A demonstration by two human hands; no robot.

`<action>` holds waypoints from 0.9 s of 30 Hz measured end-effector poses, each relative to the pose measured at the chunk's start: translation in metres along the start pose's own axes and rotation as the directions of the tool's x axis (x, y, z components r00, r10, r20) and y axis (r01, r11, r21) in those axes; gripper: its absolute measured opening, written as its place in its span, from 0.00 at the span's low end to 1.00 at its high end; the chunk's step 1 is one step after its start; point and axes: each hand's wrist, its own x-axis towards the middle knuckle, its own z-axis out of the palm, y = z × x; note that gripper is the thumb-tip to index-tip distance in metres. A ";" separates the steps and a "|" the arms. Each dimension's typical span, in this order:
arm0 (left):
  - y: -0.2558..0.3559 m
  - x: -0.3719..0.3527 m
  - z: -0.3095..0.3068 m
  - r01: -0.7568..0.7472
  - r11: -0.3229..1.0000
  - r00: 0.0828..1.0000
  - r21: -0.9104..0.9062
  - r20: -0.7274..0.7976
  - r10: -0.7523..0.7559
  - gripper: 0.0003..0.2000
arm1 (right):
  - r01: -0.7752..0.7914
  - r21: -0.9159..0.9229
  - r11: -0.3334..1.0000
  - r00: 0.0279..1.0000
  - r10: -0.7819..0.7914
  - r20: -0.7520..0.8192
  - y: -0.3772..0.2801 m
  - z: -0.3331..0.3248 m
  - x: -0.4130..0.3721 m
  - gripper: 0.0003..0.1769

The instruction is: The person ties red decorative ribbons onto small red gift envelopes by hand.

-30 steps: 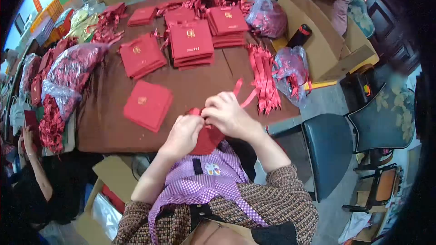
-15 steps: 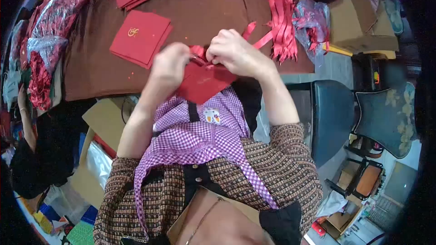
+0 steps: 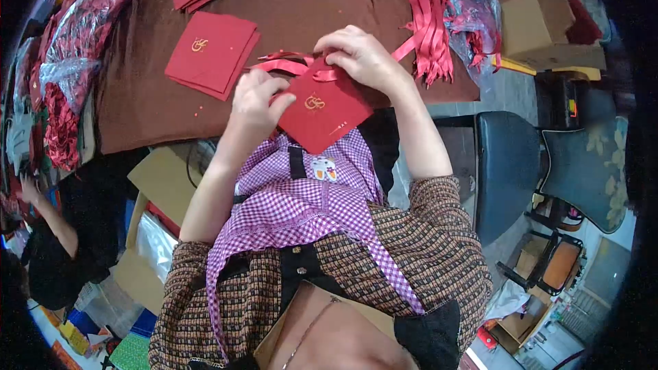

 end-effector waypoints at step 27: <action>-0.012 0.042 0.006 0.550 0.791 0.834 -0.268 0.225 -0.504 0.07 | 0.431 0.815 0.387 0.821 0.206 -0.532 -0.015 -0.028 -0.008 0.09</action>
